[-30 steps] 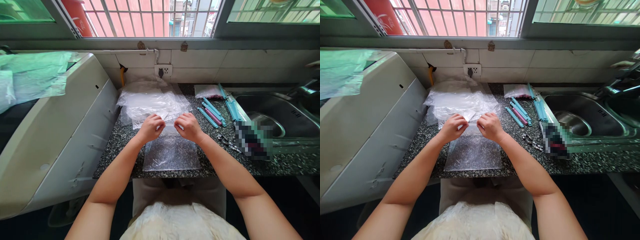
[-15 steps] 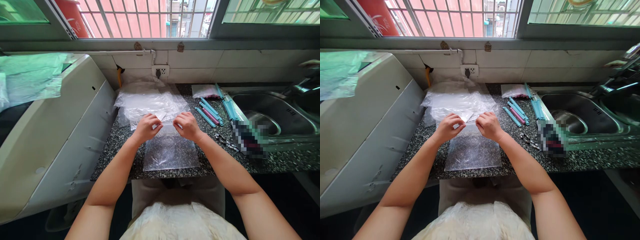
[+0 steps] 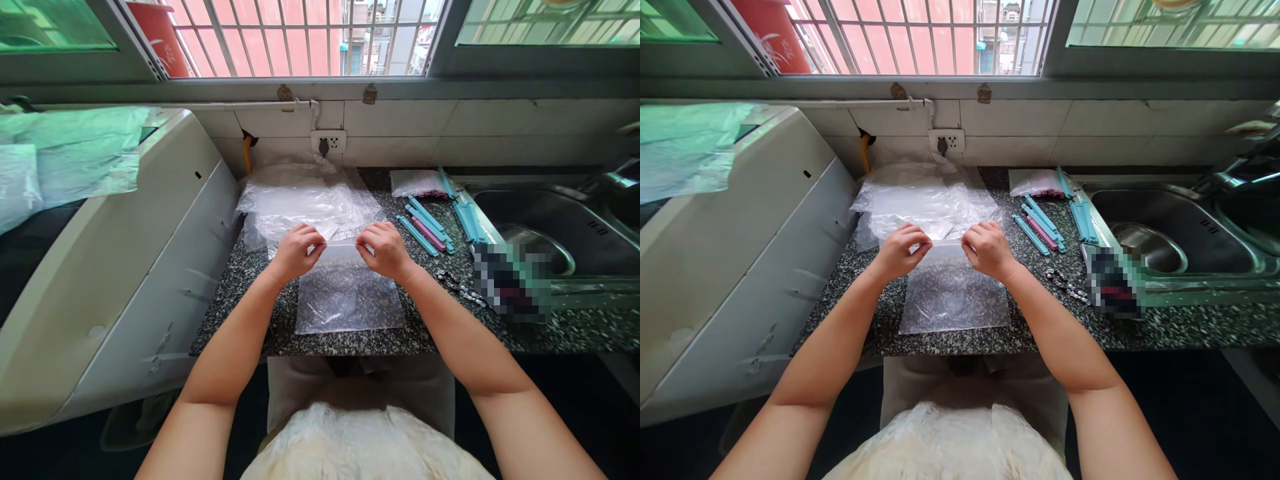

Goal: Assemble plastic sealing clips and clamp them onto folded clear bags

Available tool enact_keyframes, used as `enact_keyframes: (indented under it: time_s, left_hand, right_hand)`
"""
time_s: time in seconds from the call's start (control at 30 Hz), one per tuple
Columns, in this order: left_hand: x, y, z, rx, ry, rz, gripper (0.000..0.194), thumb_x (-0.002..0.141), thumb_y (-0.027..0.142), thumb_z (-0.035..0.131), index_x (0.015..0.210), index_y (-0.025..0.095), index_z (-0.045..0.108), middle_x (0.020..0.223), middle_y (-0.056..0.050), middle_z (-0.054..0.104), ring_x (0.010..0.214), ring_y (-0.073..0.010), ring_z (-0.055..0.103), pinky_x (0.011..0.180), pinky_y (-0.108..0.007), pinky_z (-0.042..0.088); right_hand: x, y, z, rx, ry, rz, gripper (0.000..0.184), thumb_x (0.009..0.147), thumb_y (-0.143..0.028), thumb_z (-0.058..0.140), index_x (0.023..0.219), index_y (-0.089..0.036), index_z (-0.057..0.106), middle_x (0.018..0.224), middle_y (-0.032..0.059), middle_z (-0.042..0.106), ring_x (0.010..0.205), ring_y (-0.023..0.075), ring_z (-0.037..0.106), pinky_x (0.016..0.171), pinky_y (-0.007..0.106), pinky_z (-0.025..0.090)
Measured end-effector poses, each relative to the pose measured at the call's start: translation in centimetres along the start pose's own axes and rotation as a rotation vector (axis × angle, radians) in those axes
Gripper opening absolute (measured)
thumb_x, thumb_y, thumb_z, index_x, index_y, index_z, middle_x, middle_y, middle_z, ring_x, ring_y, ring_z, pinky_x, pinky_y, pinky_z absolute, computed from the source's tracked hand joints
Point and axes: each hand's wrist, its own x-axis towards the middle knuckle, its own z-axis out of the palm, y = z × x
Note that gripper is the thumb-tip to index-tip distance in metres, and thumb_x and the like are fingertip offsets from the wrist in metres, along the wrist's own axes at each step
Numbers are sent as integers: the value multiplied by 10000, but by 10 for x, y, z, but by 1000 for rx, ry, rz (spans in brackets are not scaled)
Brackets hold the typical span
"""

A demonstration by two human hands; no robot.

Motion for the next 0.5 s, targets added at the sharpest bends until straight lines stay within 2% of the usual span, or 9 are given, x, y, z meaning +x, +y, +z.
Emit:
enact_keyframes:
  time_s: [0.17, 0.37, 0.5]
  left_hand:
    - [0, 1, 0, 3, -4, 0, 161, 828, 203, 511, 697, 176, 600, 690, -41, 615, 728, -176, 519, 700, -323, 453]
    - [0, 6, 4, 1, -8, 39, 162, 835, 204, 503, 711, 171, 602, 708, -48, 621, 728, -175, 515, 699, -317, 453]
    - [-1, 8, 7, -3, -7, 72, 167, 844, 204, 497, 713, 168, 595, 706, -45, 618, 718, -170, 512, 706, -314, 451]
  right_hand:
    - [-1, 1, -1, 27, -5, 9, 130, 821, -203, 500, 718, -194, 577, 717, 40, 629, 732, 191, 494, 718, 326, 321]
    - [-2, -1, 1, 41, -18, 8, 100, 799, -294, 575, 792, -197, 597, 795, 42, 654, 786, 203, 517, 741, 330, 323]
    - [-1, -4, 3, 30, -37, -21, 100, 822, -231, 537, 751, -198, 599, 776, 38, 660, 776, 194, 513, 744, 324, 323]
